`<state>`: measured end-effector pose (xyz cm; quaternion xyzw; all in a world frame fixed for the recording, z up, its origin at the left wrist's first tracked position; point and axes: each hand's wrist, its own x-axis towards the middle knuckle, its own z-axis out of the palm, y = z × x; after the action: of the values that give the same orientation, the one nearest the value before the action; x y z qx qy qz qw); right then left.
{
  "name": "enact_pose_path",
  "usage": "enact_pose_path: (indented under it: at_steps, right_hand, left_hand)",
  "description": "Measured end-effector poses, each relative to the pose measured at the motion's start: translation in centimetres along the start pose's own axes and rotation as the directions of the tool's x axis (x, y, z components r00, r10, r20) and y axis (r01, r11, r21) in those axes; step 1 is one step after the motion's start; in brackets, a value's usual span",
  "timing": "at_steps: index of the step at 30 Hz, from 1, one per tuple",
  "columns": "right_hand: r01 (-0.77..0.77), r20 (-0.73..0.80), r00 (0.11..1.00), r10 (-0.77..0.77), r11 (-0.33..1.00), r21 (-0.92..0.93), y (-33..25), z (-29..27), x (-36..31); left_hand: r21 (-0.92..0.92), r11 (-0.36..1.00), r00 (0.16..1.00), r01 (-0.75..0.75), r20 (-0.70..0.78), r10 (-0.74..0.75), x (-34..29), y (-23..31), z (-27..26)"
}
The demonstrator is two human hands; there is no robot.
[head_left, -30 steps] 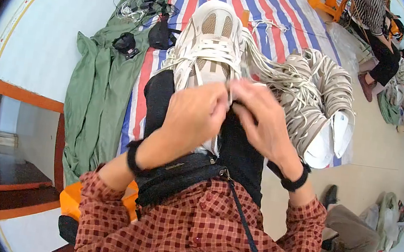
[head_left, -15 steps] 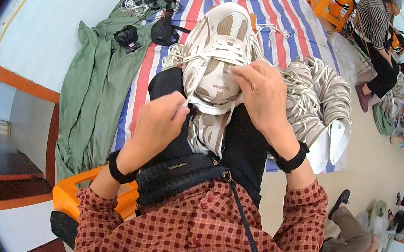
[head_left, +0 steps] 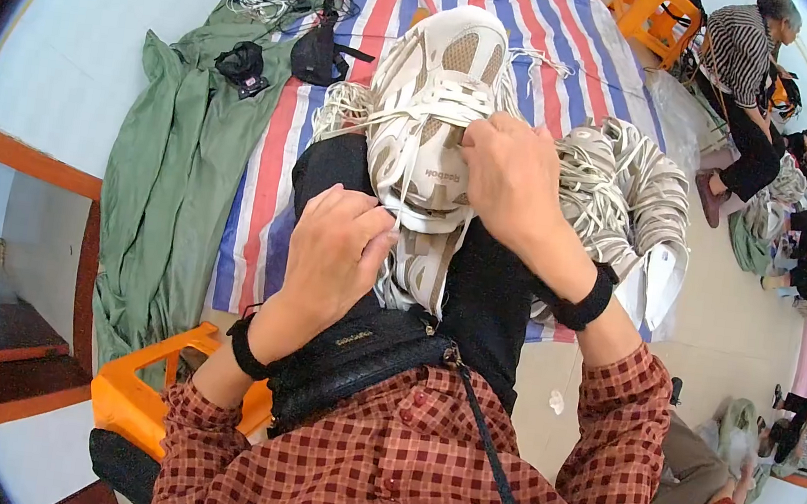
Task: Lacing a white athletic shoe in a shoe assembly area.
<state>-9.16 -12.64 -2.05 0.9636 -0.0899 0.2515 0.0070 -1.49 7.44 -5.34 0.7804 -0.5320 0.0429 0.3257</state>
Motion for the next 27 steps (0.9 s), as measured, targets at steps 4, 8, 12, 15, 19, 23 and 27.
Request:
enact_pose_path:
  at_steps: [4,8,12,15,19,23,27]
  right_hand:
    - [-0.394,0.321,0.916,0.243,0.702,0.593,1.3,-0.1,1.0]
    - [-0.362,0.245,0.932,0.268,0.633,0.684,1.4,0.2,-0.1]
    - [-0.05,-0.09,0.993,0.08,0.952,0.3,0.7,0.9,-1.2]
    - [-0.089,-0.12,0.98,0.158,0.891,0.445,0.2,1.9,-0.9]
    - [-0.139,-0.132,0.944,0.304,0.725,0.674,-0.2,2.3,-0.6]
    - [-0.149,-0.075,0.966,0.248,0.769,0.621,-0.3,1.6,-0.7]
    - [0.016,-0.092,0.996,0.01,0.961,0.276,-0.4,0.8,-0.3]
  left_hand:
    - [-0.023,1.0,1.0,0.0,-0.025,-0.001,-0.3,0.3,0.3]
    - [0.026,1.0,1.0,-0.001,-0.021,0.002,-0.4,0.4,0.2]
    - [0.077,0.997,1.0,-0.019,-0.021,0.02,-0.5,0.7,-0.1]
    - [-0.005,1.0,1.0,0.008,-0.029,-0.009,-0.4,0.9,-0.2]
    - [0.027,0.999,0.998,0.042,0.055,-0.043,-0.6,1.2,-0.2]
    - [-0.176,0.955,0.971,0.238,0.033,-0.236,-0.7,1.7,-0.7]
    - [-0.563,0.753,0.935,0.339,0.113,-0.337,-0.6,2.2,-2.4]
